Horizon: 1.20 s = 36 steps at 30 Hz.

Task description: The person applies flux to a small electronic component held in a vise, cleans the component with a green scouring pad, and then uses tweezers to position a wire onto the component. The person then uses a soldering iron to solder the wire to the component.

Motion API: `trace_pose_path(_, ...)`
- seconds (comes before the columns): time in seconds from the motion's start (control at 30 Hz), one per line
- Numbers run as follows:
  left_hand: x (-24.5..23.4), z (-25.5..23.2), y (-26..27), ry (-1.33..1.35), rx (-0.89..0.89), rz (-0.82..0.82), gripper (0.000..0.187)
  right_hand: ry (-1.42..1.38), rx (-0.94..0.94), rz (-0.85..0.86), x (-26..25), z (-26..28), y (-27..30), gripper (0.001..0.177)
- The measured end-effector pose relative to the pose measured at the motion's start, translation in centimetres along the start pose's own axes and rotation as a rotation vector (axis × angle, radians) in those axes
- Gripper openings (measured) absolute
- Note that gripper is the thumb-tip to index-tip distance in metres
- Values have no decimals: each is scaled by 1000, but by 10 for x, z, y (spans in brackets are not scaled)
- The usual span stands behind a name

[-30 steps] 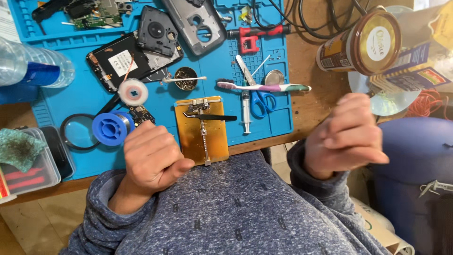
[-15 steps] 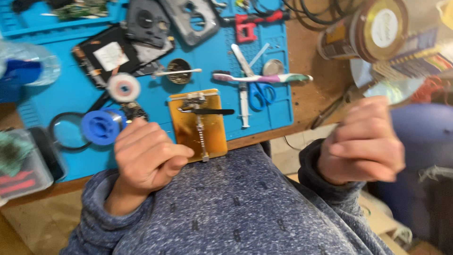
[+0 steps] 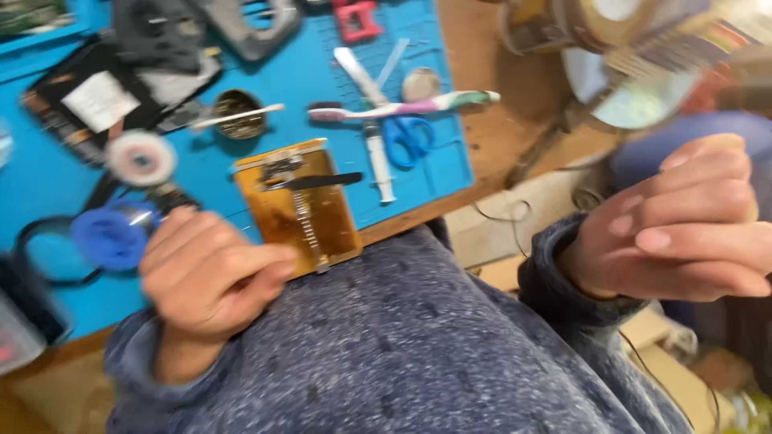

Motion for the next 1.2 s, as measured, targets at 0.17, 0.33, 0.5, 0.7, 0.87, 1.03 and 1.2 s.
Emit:
trace_pose_path(0.17, -5, -10, -12, -50, 53, 13, 18, -270, 222, 360, 25, -1, 50, 70)
trace_pose_path(0.33, -7, -5, -6, -70, 98, -71, 14, -303, 79, 669, 78, 32, 47, 58)
trace_pose_path(0.5, -9, -5, -3, -61, 118, -71, 22, -233, 153, 788, 71, 28, 52, 35)
trace_pose_path(0.7, -14, -16, -2, 7, 151, -88, 34, -252, 153, 871, 98, 30, 60, 26)
trace_pose_path(0.87, -56, -32, 12, -329, 206, -257, 21, -502, 46, 958, 129, 40, 73, 28)
trace_pose_path(1.03, -166, -17, 70, -960, -119, -289, 7, -388, 49, 1043, 122, 35, 73, 25)
trace_pose_path(1.2, -197, -24, 98, -1253, -740, 33, 40, -269, 45, 1117, 129, 51, 64, 28)
Point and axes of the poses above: each hand's wrist, its own y-axis away from the middle knuckle, its own x-axis out of the palm, z = x × y, the point moved 1 cm from there along -y, towards the middle knuckle, and after that the axes turned 1 degree about -z, right-handed, at the moved point
